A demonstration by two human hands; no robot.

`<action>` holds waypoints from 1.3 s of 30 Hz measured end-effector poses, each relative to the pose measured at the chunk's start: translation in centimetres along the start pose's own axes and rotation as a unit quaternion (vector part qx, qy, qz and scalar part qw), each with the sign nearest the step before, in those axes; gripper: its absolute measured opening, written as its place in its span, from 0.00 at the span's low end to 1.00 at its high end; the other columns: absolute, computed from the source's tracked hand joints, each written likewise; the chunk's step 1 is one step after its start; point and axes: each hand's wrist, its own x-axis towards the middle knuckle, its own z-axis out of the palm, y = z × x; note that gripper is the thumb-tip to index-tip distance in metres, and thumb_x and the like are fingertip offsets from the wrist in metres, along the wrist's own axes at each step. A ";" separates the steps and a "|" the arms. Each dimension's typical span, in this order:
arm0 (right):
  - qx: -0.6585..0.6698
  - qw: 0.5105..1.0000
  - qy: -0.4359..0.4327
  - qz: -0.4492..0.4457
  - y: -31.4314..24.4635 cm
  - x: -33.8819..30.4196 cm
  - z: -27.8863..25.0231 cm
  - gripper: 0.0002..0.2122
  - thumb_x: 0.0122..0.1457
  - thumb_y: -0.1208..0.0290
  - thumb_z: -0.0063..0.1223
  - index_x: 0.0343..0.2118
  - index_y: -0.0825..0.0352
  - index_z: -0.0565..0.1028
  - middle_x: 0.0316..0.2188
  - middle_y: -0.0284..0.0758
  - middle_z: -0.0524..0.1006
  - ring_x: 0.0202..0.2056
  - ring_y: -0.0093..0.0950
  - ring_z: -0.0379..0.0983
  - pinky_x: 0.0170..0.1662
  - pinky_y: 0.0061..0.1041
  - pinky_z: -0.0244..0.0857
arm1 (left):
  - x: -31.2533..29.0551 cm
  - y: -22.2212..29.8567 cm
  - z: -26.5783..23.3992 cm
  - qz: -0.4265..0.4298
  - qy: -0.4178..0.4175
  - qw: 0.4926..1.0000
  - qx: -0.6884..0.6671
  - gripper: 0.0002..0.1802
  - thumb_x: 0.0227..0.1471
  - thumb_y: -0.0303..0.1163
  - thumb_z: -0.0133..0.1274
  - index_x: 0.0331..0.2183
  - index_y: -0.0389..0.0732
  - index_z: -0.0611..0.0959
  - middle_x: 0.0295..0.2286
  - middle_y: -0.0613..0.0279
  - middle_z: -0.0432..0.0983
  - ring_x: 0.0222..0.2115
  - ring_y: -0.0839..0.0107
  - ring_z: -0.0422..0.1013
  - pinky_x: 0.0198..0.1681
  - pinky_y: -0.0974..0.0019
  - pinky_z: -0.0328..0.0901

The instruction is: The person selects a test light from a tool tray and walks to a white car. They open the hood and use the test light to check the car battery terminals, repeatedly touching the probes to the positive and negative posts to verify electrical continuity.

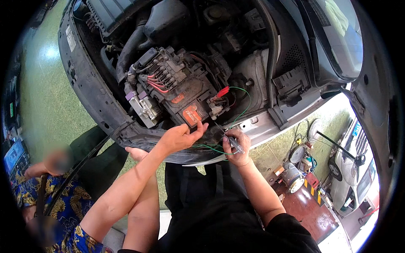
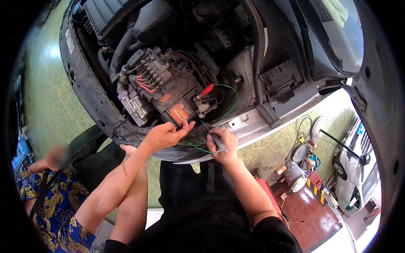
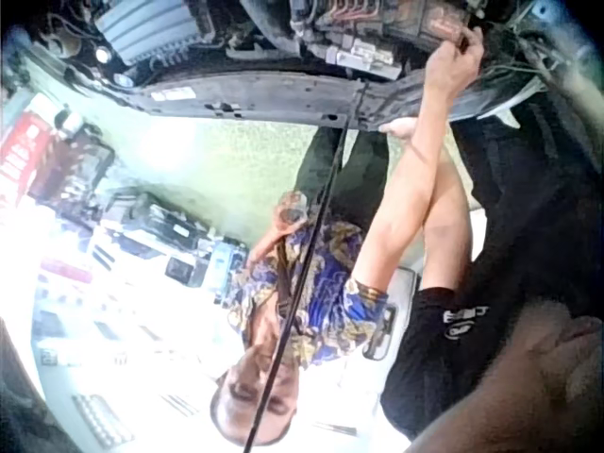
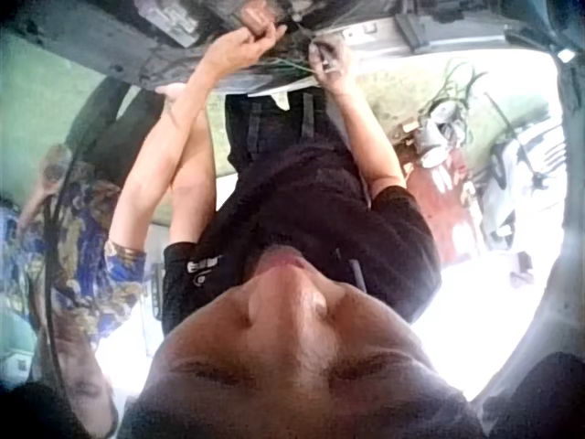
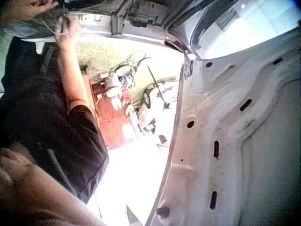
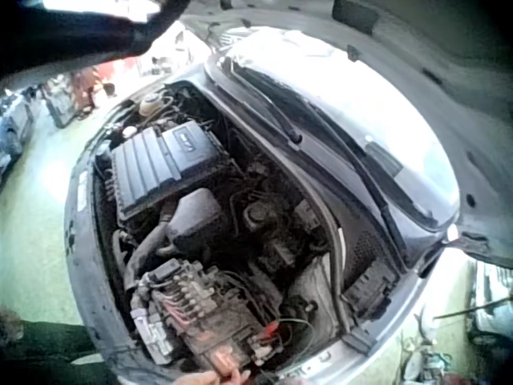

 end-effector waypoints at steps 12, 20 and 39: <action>0.003 1.000 -0.002 0.012 -0.2 0.2 0.2 0.09 0.57 0.76 0.64 0.38 0.66 0.75 0.31 0.40 0.80 0.29 0.42 0.79 0.33 0.36 0.72 | -13.2 15.2 -0.7 0.921 -0.084 0.292 0.244 0.39 0.70 0.58 0.40 0.58 0.28 0.76 0.54 0.54 0.77 0.50 0.57 0.76 0.60 0.57 0.69; -0.002 0.999 -0.008 0.038 -0.3 0.1 0.4 0.09 0.57 0.77 0.63 0.39 0.66 0.75 0.31 0.40 0.80 0.29 0.42 0.79 0.34 0.36 0.73 | -12.5 14.1 -0.7 0.927 0.000 0.306 0.217 0.43 0.70 0.62 0.35 0.60 0.28 0.75 0.58 0.53 0.76 0.56 0.53 0.74 0.62 0.52 0.68; 0.039 0.999 -0.001 0.034 0.4 -0.1 1.3 0.10 0.58 0.78 0.63 0.42 0.66 0.77 0.38 0.43 0.83 0.39 0.45 0.82 0.43 0.36 0.75 | -14.0 16.3 -1.0 0.941 -0.001 0.278 0.194 0.39 0.71 0.57 0.38 0.57 0.25 0.75 0.56 0.45 0.75 0.54 0.50 0.75 0.59 0.52 0.69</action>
